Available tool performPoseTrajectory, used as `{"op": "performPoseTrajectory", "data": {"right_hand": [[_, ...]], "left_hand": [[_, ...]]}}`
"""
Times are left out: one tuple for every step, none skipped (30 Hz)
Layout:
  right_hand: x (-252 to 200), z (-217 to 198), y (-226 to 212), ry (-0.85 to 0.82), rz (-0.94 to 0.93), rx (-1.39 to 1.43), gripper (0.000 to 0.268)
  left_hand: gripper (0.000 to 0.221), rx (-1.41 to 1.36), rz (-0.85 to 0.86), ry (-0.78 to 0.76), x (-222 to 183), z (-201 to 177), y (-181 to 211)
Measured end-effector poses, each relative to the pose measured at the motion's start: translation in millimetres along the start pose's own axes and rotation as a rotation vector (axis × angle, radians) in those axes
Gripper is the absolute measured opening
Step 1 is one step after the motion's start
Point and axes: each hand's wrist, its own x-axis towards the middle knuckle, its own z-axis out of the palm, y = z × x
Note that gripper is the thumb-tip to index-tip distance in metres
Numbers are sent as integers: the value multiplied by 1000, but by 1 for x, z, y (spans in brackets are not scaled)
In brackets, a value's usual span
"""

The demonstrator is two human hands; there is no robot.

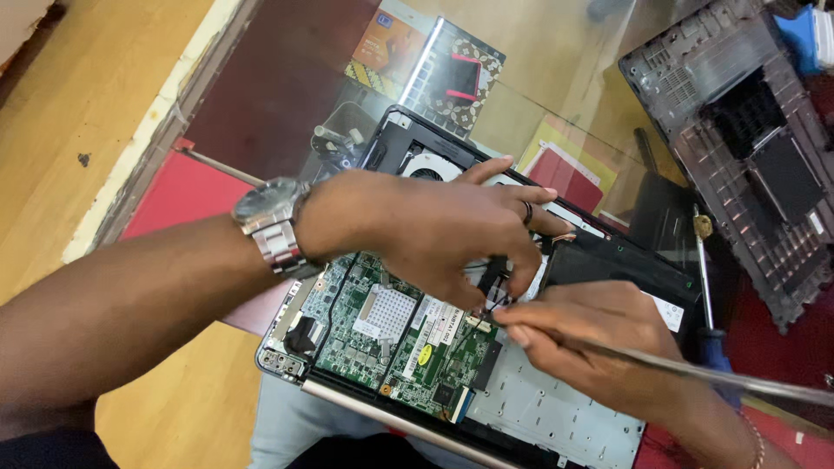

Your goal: The person removes the laptop battery using a plastic pry tool and their hands. They then use a screwdriver to remove screws from the motherboard area and lift a small metal bracket.

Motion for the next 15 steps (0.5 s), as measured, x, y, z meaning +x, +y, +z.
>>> {"op": "performPoseTrajectory", "data": {"right_hand": [[6,-1,0,-29,30,23,15],[11,-2,0,-59,60,48,15],[14,-2,1,-61,56,48,15],[17,-3,2,-85,130,28,15],[19,-3,3,-110,203,7,16],[21,-2,3,-111,202,7,16],[22,-1,4,-137,234,11,16],[23,0,6,-163,268,16,16],[25,0,5,-165,268,17,16],[25,-1,5,-198,301,4,18],[26,-2,5,-230,333,-9,20],[26,-2,4,-233,336,-9,20],[25,-2,4,-243,333,-22,20],[26,-2,3,-253,324,-35,20],[26,-1,4,-256,322,-36,20]], "left_hand": [[25,-29,7,29,-2,-3,-2],[34,-59,12,57,-4,-7,-4],[34,-58,10,60,-6,-8,-7],[38,-49,19,71,-7,-10,-11],[41,-41,29,81,-8,-11,-15],[41,-40,28,83,-6,-10,-15],[37,-21,31,69,-5,-8,-16],[33,-3,34,54,-3,-6,-16],[33,-5,33,56,-3,-5,-16],[30,5,12,42,-3,-4,-17],[26,16,-9,29,-2,-3,-17],[26,13,-7,30,-1,-2,-18],[27,38,5,41,-1,0,-19],[28,67,14,52,-1,0,-19],[28,67,12,55,-2,0,-19]]}}
